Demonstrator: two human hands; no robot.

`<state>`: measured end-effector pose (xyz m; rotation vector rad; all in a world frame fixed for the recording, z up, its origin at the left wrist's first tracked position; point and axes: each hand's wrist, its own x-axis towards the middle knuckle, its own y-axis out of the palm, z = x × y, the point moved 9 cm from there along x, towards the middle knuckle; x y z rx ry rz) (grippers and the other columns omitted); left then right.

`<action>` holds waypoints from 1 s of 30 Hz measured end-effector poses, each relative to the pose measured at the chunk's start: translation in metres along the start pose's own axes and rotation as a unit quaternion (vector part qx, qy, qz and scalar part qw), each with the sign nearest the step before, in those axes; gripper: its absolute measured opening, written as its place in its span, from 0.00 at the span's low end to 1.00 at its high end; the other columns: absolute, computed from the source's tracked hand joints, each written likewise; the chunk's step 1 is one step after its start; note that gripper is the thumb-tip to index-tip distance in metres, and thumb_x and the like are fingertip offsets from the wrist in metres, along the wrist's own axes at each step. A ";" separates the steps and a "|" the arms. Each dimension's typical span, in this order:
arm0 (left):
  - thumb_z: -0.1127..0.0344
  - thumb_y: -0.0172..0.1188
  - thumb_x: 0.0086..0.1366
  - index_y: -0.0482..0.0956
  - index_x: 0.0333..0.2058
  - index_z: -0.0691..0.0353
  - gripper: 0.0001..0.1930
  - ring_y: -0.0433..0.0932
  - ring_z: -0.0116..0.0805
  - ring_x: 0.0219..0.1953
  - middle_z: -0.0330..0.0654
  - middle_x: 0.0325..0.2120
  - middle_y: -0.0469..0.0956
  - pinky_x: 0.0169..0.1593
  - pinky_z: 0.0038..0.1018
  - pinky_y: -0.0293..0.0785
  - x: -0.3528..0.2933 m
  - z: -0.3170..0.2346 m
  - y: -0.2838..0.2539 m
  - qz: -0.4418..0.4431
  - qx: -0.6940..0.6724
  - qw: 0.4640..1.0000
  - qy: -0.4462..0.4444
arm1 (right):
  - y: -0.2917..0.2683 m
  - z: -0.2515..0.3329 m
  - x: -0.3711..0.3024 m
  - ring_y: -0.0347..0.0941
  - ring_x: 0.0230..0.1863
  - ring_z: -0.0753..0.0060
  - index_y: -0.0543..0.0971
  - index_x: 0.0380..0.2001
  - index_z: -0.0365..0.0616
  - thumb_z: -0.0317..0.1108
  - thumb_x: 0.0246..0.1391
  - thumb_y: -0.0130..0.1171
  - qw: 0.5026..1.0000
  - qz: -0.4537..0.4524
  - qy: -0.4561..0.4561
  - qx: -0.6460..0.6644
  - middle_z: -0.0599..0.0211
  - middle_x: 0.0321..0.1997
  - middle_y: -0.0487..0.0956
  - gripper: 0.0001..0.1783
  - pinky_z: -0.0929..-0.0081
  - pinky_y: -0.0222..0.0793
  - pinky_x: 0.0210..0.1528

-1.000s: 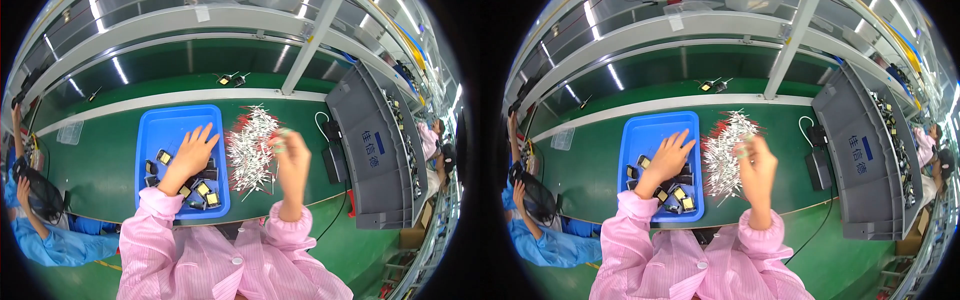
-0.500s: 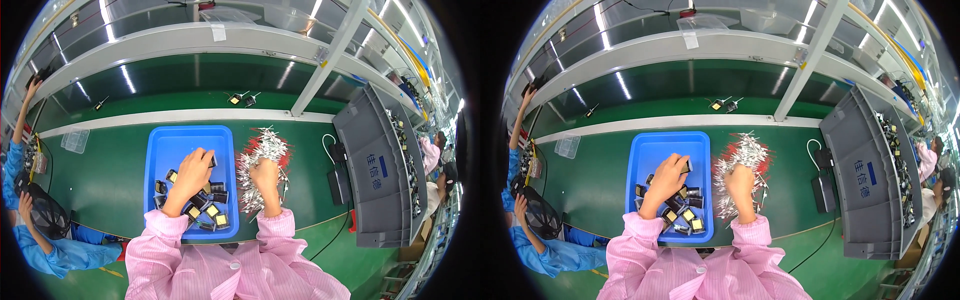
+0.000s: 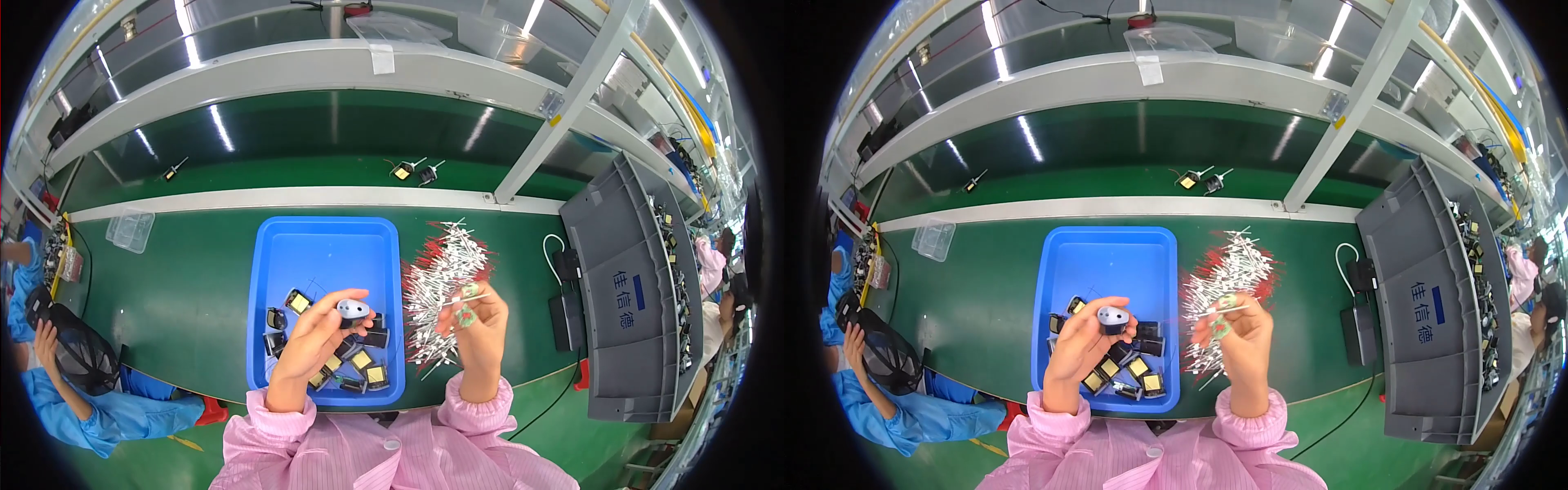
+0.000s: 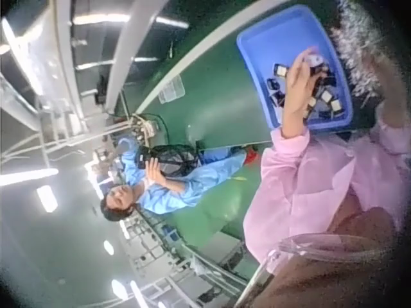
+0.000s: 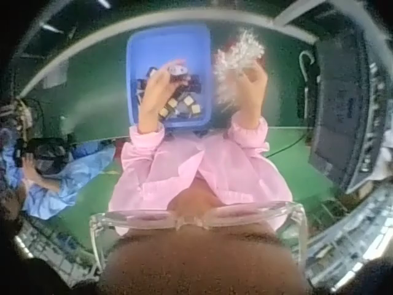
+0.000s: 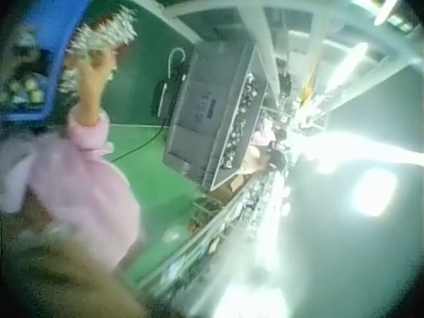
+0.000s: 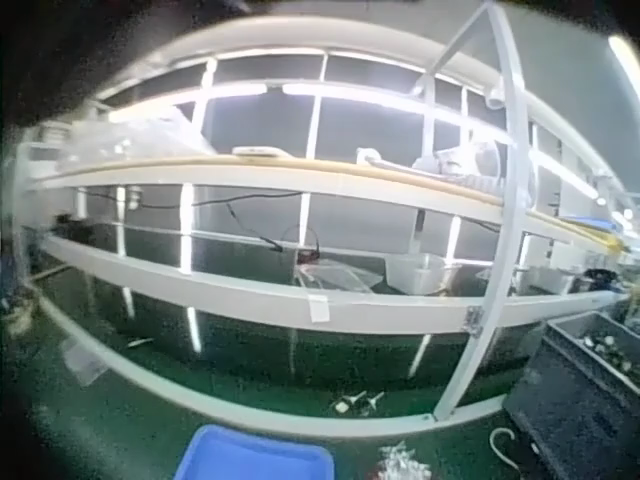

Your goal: The person assembles electronic components by hand, inserting pins or wires into a plastic housing.

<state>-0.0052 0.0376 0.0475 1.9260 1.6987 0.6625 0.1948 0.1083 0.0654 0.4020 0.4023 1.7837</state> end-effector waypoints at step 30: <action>0.79 0.59 0.58 0.82 0.32 0.70 0.04 0.75 0.30 0.31 0.45 0.30 0.78 0.35 0.24 0.70 -0.027 -0.031 0.047 -0.039 0.240 0.964 0.106 | 0.079 -0.006 -0.029 0.72 0.36 0.77 0.78 0.36 0.35 0.19 0.47 0.64 0.975 0.201 0.088 -0.025 0.65 0.34 0.76 0.11 0.80 0.68 0.38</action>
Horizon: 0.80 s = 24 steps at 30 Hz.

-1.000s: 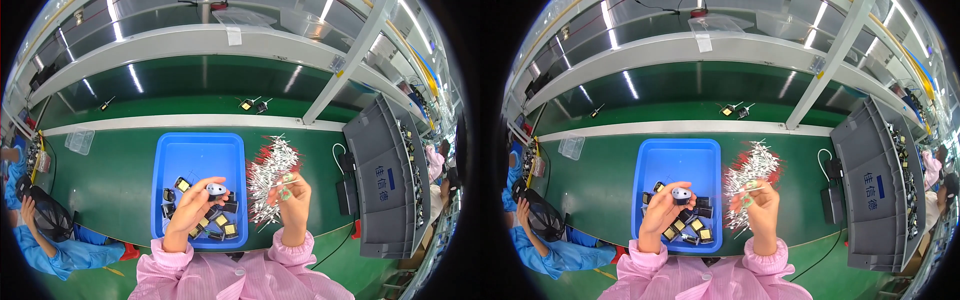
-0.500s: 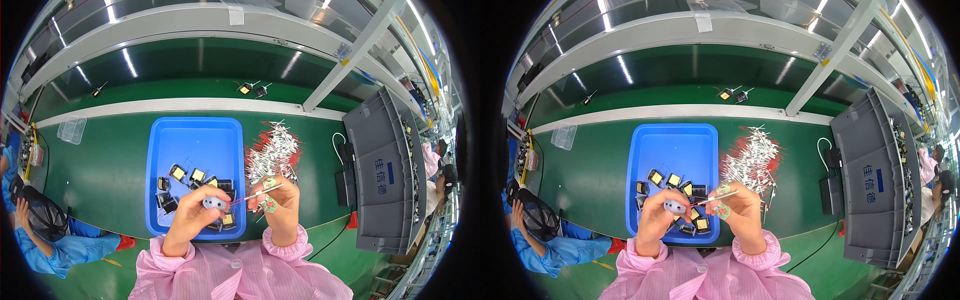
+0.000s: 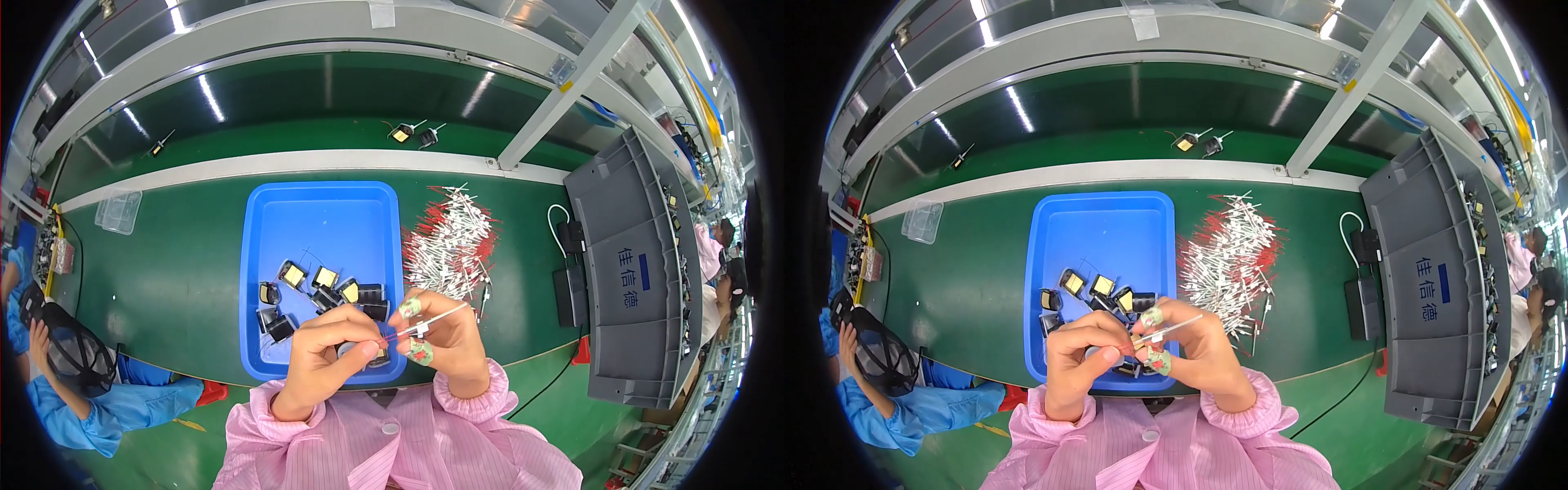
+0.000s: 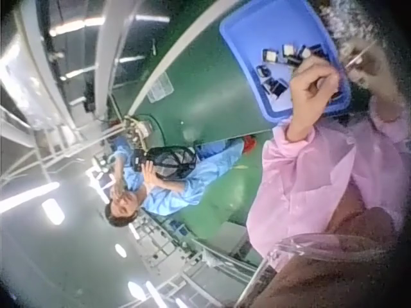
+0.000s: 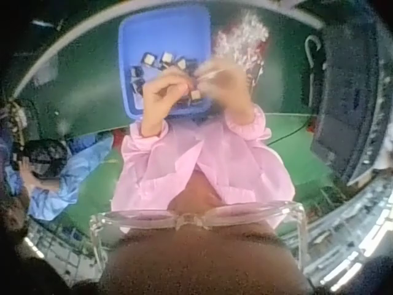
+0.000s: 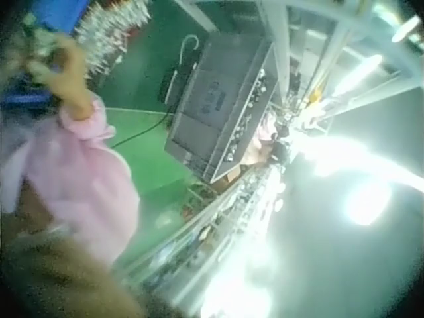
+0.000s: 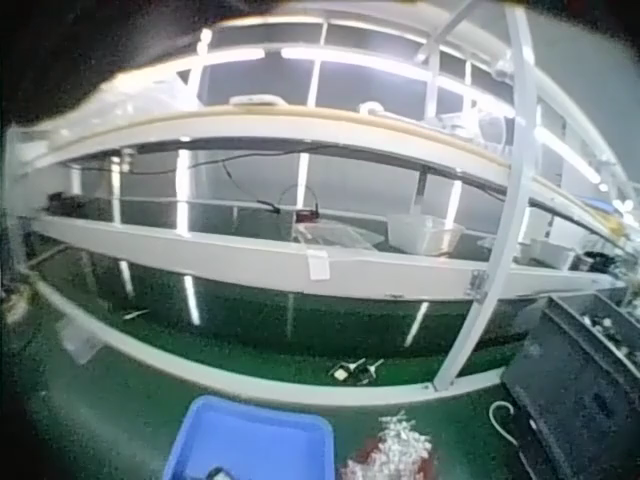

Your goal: The person assembles electronic components by hand, inserting pins or wires into a plastic housing.

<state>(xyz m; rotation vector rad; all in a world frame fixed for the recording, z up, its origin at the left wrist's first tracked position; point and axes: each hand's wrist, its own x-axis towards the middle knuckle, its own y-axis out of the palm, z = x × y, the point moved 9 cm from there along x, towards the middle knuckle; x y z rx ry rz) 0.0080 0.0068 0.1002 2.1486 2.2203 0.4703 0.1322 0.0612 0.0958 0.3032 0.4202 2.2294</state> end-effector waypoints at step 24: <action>0.81 0.70 0.48 0.59 0.44 0.59 0.30 0.73 0.26 0.39 0.44 0.43 0.70 0.37 0.22 0.74 -0.005 0.022 0.005 0.005 -0.037 0.998 -0.057 | -0.005 -0.001 -0.004 0.75 0.41 0.68 0.77 0.37 0.34 0.22 0.52 0.61 0.996 -0.023 -0.064 0.064 0.55 0.40 0.77 0.08 0.71 0.72 0.46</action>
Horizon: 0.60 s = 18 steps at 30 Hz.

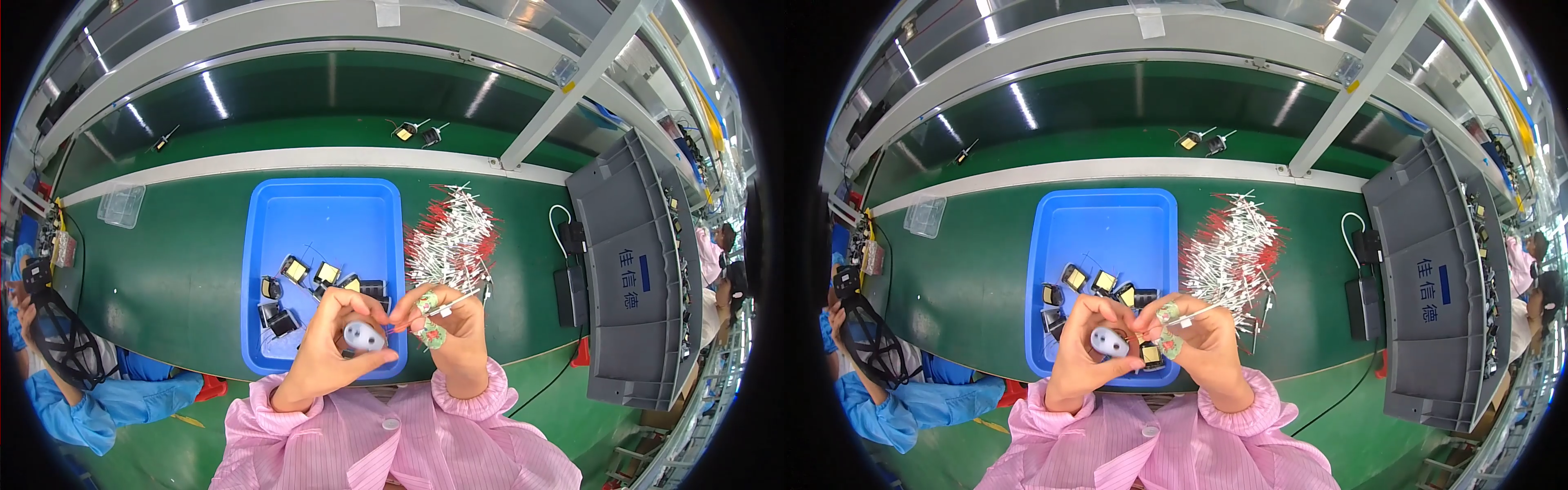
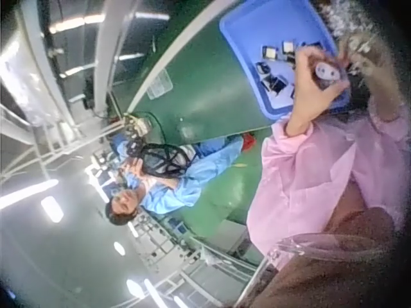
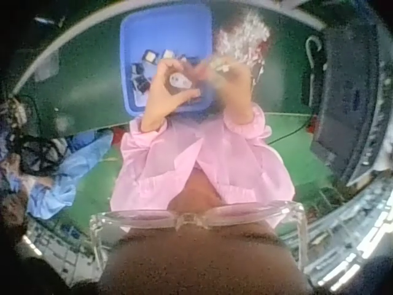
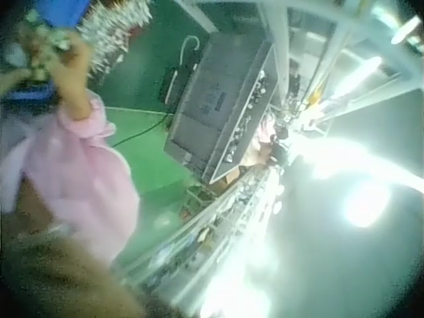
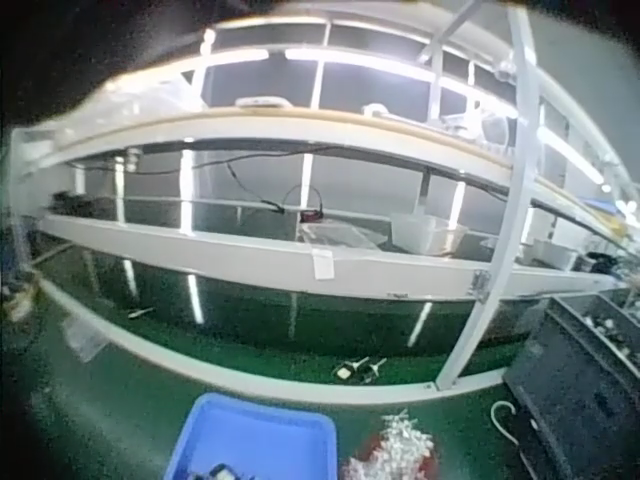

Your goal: The person assembles electronic components by hand, inserting pins or wires into a plastic housing.

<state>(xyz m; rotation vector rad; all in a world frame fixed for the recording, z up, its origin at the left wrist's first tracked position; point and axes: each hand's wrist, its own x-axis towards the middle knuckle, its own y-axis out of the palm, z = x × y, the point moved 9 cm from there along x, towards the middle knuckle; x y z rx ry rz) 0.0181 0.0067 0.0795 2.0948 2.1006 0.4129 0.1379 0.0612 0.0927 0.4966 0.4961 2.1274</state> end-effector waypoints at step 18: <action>0.71 0.64 0.56 0.62 0.50 0.64 0.25 0.65 0.38 0.49 0.50 0.47 0.60 0.51 0.30 0.66 -0.006 -0.001 0.002 -0.051 0.107 0.993 0.005 | -0.001 -0.005 -0.020 0.79 0.45 0.49 0.74 0.38 0.37 0.28 0.57 0.58 0.997 -0.048 0.047 0.037 0.35 0.43 0.78 0.08 0.60 0.80 0.40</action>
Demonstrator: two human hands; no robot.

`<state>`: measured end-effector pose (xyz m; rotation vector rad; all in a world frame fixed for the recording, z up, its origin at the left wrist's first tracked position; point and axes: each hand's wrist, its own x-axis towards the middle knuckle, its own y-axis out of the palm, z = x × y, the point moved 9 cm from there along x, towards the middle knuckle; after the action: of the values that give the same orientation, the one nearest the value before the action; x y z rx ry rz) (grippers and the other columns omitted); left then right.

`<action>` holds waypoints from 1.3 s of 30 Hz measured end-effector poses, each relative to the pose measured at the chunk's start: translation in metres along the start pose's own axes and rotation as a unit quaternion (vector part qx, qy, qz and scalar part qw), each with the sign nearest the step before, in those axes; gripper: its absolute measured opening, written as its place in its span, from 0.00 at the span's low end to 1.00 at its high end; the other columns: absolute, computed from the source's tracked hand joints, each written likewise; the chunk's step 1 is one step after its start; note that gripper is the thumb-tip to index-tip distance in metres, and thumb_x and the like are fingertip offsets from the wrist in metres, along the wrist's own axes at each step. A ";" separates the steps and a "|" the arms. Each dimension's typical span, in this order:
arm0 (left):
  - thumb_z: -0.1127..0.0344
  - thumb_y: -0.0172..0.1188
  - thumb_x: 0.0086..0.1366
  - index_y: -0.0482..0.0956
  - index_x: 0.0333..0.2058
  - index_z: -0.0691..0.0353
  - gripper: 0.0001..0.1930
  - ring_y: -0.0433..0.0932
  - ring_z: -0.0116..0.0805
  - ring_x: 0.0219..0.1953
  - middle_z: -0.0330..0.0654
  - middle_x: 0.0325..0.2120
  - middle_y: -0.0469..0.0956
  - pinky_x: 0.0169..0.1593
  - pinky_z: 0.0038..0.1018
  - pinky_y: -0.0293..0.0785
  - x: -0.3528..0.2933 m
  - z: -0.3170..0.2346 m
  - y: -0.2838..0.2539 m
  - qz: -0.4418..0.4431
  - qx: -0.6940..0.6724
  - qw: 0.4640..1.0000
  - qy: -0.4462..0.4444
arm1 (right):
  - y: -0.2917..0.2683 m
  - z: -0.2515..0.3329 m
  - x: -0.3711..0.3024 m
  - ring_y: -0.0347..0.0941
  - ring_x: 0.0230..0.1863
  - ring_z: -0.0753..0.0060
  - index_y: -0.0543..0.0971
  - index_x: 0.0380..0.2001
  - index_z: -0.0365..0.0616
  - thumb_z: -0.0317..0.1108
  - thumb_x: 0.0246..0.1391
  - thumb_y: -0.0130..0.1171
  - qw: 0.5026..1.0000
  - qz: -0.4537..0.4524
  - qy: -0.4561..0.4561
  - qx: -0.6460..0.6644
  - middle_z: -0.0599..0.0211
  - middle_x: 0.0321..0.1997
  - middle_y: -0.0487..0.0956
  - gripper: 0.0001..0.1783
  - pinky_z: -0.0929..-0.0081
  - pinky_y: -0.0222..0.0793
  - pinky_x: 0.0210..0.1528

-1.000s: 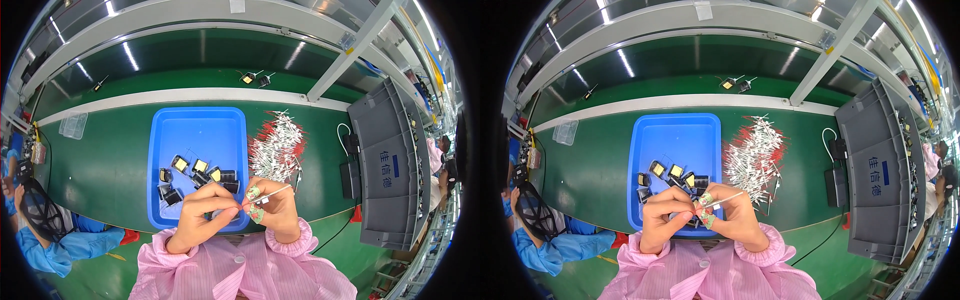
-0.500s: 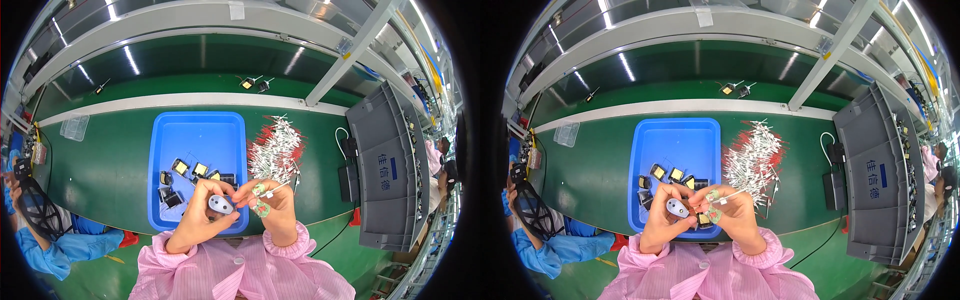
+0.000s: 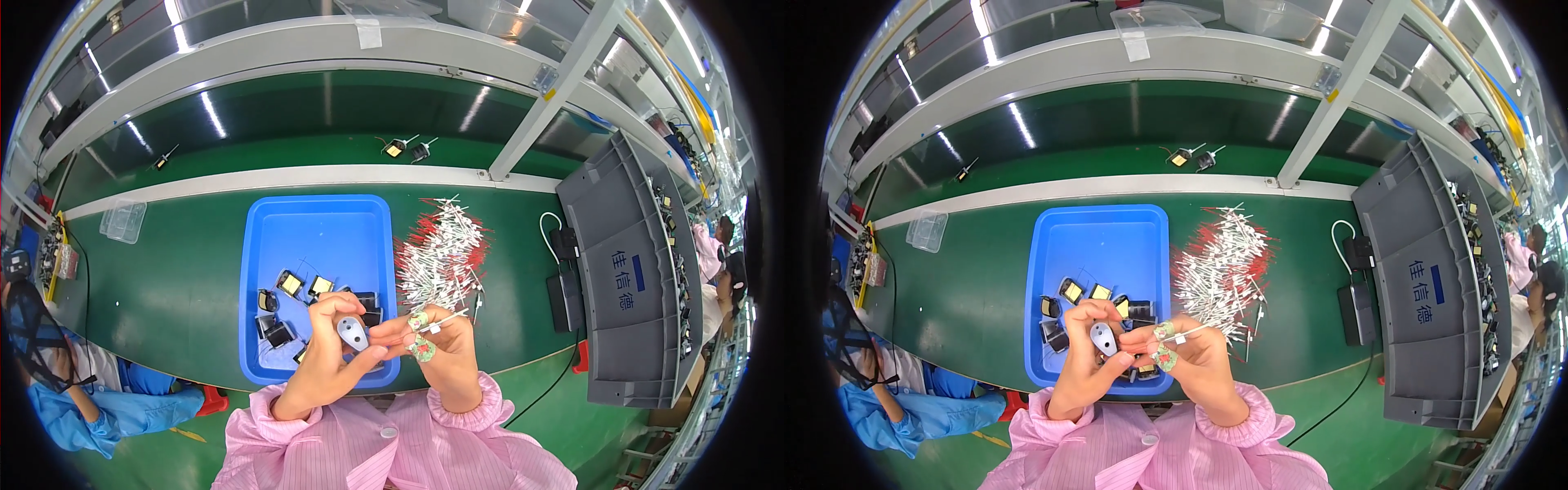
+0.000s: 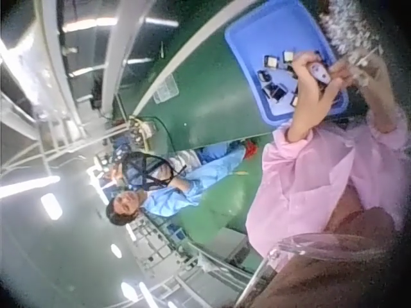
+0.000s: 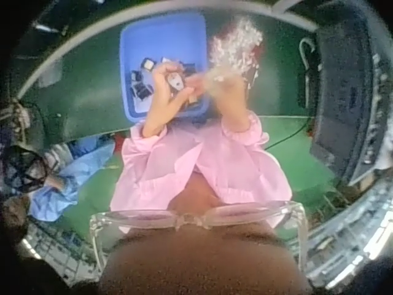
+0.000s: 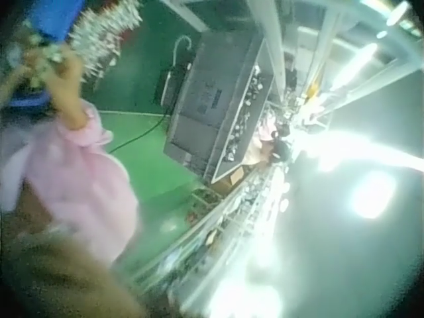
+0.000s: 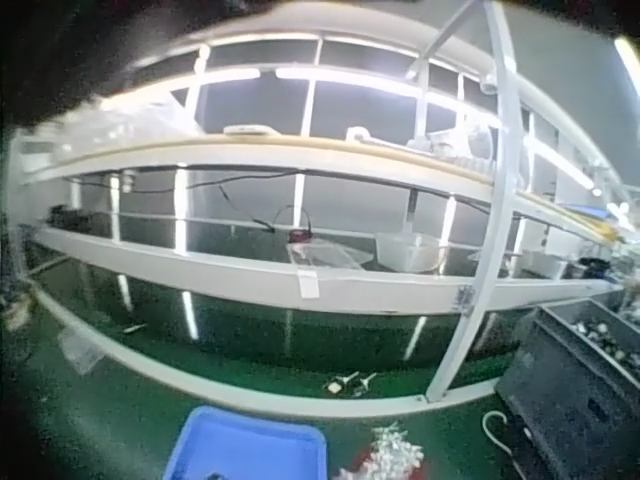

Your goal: The person assembles electronic components by hand, inserting pins or wires into a plastic housing.

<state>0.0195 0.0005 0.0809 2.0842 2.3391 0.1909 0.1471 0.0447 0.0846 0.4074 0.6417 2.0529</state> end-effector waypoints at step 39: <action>0.79 0.68 0.48 0.73 0.46 0.70 0.24 0.72 0.57 0.54 0.60 0.47 0.76 0.57 0.47 0.68 -0.011 -0.035 0.006 0.078 -0.013 0.971 0.224 | 0.036 0.061 -0.022 0.77 0.32 0.71 0.78 0.26 0.34 0.17 0.37 0.64 0.893 -0.018 -0.229 -0.387 0.55 0.35 0.79 0.09 0.78 0.72 0.33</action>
<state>0.0242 -0.0127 0.1154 2.4228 2.3589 0.7641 0.1655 0.0269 0.1543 0.3699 -0.4544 1.8927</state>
